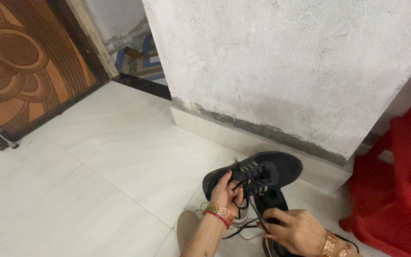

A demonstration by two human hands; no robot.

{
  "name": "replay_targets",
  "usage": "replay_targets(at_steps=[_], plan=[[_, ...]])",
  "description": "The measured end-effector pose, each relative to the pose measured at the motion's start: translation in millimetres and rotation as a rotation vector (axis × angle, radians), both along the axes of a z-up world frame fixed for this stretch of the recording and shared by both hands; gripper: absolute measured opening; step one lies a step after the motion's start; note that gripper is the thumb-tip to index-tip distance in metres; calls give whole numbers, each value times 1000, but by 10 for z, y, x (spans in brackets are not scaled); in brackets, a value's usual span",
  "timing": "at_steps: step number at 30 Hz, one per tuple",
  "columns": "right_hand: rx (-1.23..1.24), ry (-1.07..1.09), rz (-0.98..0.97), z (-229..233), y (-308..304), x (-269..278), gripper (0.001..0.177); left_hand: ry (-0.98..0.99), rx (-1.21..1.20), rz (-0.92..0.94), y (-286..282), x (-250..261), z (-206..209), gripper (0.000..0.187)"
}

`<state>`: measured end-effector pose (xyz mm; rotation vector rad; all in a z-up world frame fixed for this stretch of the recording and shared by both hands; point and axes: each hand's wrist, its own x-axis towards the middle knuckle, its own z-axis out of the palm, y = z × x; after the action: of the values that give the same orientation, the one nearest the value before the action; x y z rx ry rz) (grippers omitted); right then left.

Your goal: The person unlaces a beige sneaker and then a black sneaker, removing the laces completely. They then re-lace the black sneaker by threading the laces through the eyelets and tying them.

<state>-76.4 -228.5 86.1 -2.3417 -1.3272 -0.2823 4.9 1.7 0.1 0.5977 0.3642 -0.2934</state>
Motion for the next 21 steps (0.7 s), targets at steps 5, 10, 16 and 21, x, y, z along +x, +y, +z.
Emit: replay_targets(at_steps=[5,10,16,21], plan=[[283,135,-475,75,189,106,32,-54,-24,0,-9,-75,153,38],[333,317,-724,64,471,311,28,-35,-30,-49,-194,-167,148,29],[292,313,-886,-327,643,389,39,-66,46,-48,-110,-238,183,25],[505,66,-886,-839,652,682,47,-61,117,-89,-243,156,423,24]])
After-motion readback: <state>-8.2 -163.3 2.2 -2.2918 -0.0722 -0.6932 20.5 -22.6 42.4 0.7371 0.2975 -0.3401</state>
